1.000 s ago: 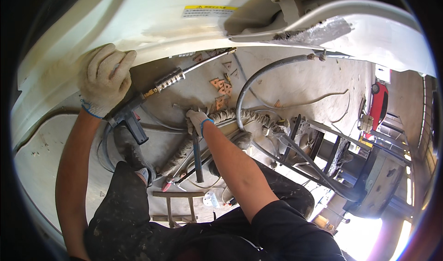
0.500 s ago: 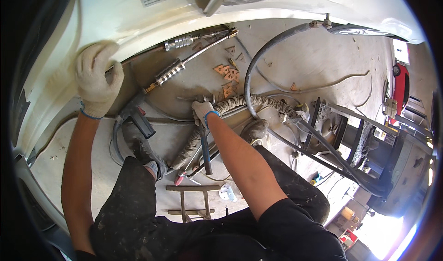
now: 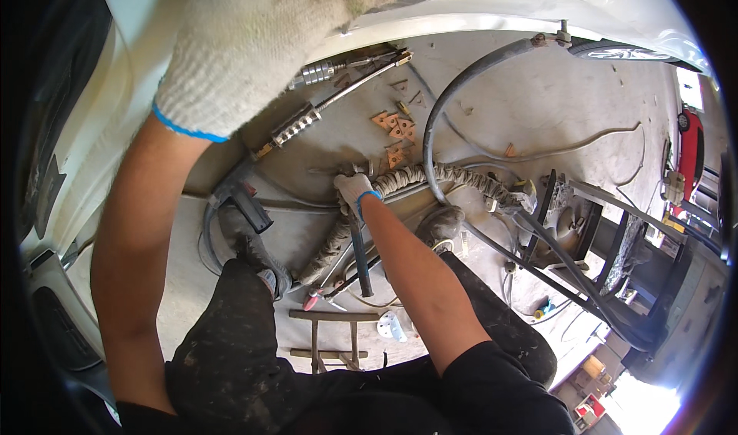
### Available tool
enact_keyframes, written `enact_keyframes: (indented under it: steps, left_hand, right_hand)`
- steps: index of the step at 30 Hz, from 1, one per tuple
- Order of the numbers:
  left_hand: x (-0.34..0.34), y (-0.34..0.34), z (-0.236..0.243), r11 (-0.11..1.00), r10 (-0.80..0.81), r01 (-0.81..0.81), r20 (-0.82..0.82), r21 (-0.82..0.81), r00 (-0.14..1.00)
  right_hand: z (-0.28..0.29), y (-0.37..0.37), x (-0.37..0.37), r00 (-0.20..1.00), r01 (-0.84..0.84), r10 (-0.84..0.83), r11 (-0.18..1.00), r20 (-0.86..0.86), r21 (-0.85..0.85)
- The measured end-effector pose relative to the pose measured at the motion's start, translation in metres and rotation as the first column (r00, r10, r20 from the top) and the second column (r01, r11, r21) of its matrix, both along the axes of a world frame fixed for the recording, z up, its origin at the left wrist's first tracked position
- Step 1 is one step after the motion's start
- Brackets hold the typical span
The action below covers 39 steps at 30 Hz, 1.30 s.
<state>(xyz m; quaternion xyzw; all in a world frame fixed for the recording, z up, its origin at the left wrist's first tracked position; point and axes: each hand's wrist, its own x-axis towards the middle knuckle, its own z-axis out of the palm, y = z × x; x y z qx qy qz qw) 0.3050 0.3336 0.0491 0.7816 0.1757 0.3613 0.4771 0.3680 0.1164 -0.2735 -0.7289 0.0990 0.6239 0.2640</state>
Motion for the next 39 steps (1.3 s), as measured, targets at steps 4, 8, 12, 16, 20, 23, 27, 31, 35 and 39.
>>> enact_keyframes:
  steps: [4,8,12,16,20,23,27,31,35,39]
  left_hand:
    - [-0.006,-0.013,0.061,0.999,0.05,-0.051,-0.46,0.01,0.887]
    - [-0.015,0.016,-0.024,0.999,-0.022,0.007,-0.337,-0.048,0.941]
    - [-0.029,0.03,-0.011,0.946,0.066,0.068,-0.394,0.317,0.917]
    - [-0.016,0.0,0.023,0.994,-0.057,0.026,-0.315,-0.102,0.947]
    - [-0.009,-0.01,0.034,0.988,0.062,-0.11,-0.376,-0.107,0.924]
    - [-0.022,0.01,0.017,0.963,0.043,-0.153,-0.431,-0.223,0.901]
    - [-0.014,-0.004,0.024,0.957,0.236,-0.11,-0.5,0.268,0.833]
    - [-0.019,0.011,0.007,0.993,0.06,-0.088,-0.282,-0.085,0.958]
    - [-0.017,0.008,0.017,0.993,0.022,-0.059,-0.332,-0.102,0.943]
    - [-0.018,0.023,-0.019,0.999,-0.021,0.014,-0.189,-0.039,0.982]
  right_hand:
    - [0.002,0.002,-0.024,0.997,0.077,-0.075,0.984,-0.016,0.162]
    - [0.05,-0.002,-0.019,0.884,0.121,-0.332,0.843,0.33,0.524]
    - [0.198,0.031,-0.011,0.75,-0.205,-0.469,0.505,0.467,0.838]
    - [0.238,0.015,0.035,0.905,-0.165,-0.272,0.484,0.327,0.859]
    - [0.22,0.016,0.07,0.367,-0.924,-0.246,0.019,0.897,0.383]
    - [0.295,0.03,0.098,-0.04,-0.999,-0.119,0.031,0.992,-0.037]
    - [0.311,0.039,0.112,-0.211,-0.975,-0.218,-0.027,0.953,-0.222]
    - [0.327,0.038,0.116,-0.31,-0.945,-0.085,-0.078,0.947,-0.317]
    - [0.327,0.045,0.118,-0.334,-0.931,-0.144,-0.104,0.932,-0.35]
    - [0.334,0.047,0.116,-0.346,-0.918,-0.156,-0.145,0.925,-0.368]
